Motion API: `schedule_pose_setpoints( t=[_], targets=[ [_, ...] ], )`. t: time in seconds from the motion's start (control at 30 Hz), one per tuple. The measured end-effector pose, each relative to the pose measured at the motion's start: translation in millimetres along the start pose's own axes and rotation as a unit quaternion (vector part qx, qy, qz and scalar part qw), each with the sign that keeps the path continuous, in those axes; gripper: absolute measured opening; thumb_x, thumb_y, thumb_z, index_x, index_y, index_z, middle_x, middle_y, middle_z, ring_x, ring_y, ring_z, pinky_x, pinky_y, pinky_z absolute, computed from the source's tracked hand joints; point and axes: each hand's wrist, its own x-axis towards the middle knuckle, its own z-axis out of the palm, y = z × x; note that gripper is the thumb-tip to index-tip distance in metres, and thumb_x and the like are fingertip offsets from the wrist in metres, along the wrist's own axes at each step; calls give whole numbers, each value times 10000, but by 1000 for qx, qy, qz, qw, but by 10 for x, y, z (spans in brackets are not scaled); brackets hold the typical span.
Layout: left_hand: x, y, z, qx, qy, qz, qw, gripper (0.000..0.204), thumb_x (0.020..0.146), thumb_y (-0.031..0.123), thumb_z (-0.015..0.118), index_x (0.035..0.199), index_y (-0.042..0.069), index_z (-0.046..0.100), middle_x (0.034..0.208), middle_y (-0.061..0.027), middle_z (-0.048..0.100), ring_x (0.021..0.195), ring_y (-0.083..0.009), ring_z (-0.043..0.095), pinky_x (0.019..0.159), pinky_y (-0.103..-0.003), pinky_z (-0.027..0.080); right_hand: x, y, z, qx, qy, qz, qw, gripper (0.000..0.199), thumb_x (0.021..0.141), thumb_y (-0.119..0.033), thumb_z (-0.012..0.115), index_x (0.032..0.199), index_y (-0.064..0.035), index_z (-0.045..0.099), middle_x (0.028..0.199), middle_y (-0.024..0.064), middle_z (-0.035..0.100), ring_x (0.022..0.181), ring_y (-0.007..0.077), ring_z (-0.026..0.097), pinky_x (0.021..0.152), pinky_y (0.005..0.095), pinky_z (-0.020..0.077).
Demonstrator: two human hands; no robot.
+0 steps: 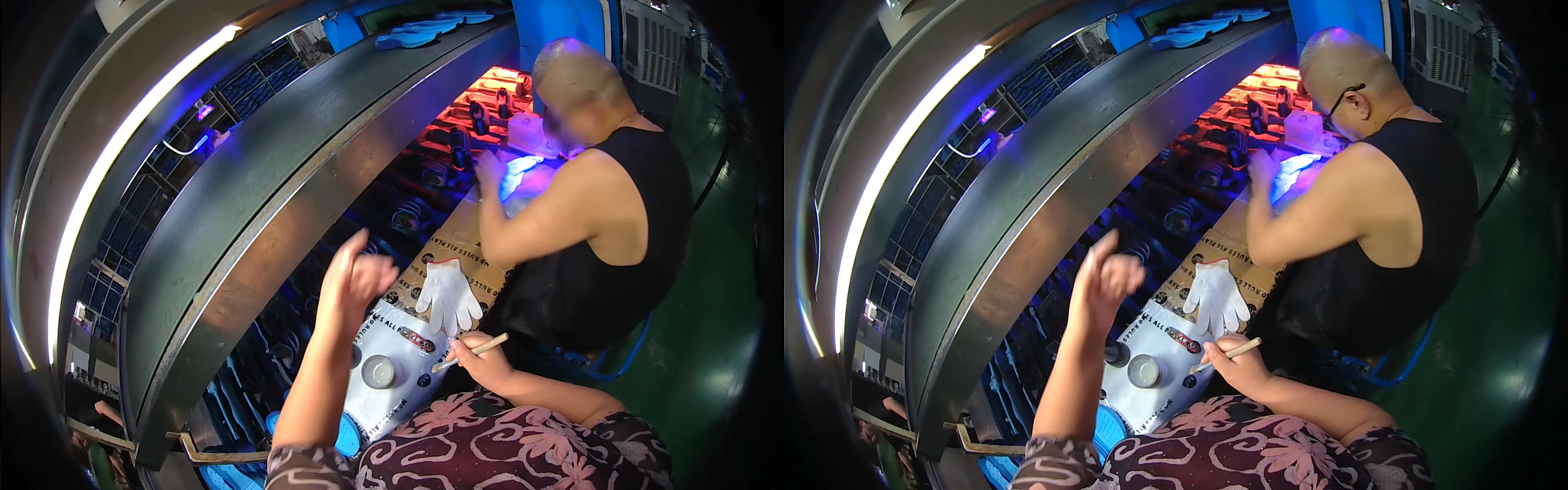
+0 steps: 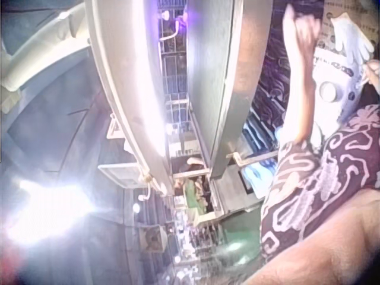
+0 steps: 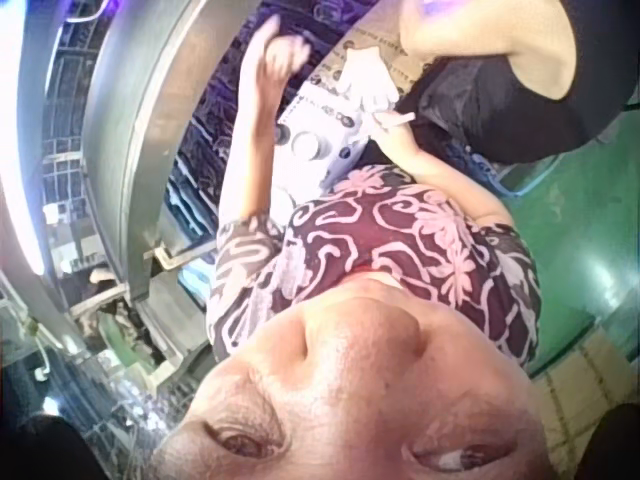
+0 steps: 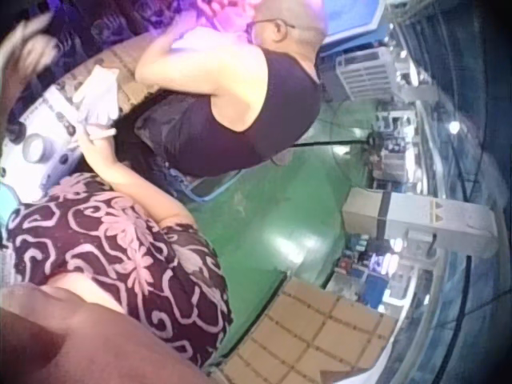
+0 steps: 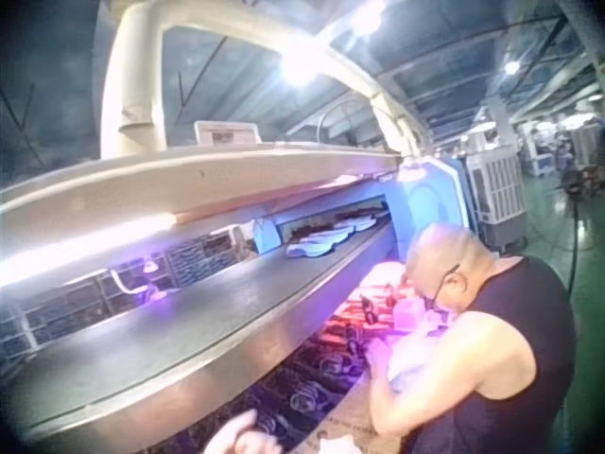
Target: The person applies adhesive to shoe soles with a brush and places the soles onto an upper conveyor belt.
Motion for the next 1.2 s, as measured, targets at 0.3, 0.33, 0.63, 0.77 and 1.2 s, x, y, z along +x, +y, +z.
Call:
schedule_pose_setpoints(
  t=[0.3, 0.33, 0.63, 0.77, 1.2],
  targets=[
    [-3619, -606, -2094, 659, 440, -59, 607, 397, 763, 90, 665, 1119, -39, 547, 952, -157, 612, 858, -260, 604, 790, -342, 482, -34, 57, 512, 43, -103, 98, 989, 298, 920, -235, 554, 743, -27, 671, 701, 71, 632, 657, 153, 579, 619, 299, 452],
    [-3836, -670, -2079, 664, 446, -134, 586, 408, 768, 128, 674, 1112, -42, 534, 950, -162, 609, 827, -225, 608, 736, -341, 495, -28, 59, 583, 37, -112, 96, 988, 302, 921, -247, 556, 743, -32, 672, 713, 75, 638, 664, 154, 585, 627, 298, 457],
    [-4502, -1443, -2579, 225, 476, -197, 827, 495, 819, 140, 630, 1231, -57, 440, 919, -125, 595, 650, -186, 611, 448, -270, 473, -157, -124, 874, 6, -164, 111, 980, 325, 925, -278, 558, 747, -31, 672, 706, 68, 647, 677, 140, 595, 646, 285, 466],
    [-4295, -920, -2036, -32, 457, -171, 873, 460, 843, 122, 546, 1265, -21, 429, 1132, -167, 575, 1021, -276, 596, 854, -400, 510, -283, -42, 901, 14, -137, 126, 982, 299, 919, -264, 571, 742, -47, 674, 652, 32, 598, 625, 106, 524, 608, 270, 439],
    [-3135, -790, -992, 140, 436, -28, 888, 515, 828, 69, 594, 1276, -7, 353, 1154, -148, 528, 986, -213, 577, 859, -336, 487, -75, -382, 982, 47, -175, 67, 981, 329, 940, -262, 534, 745, -22, 649, 691, 13, 608, 625, 79, 515, 604, 219, 426]
  ],
)
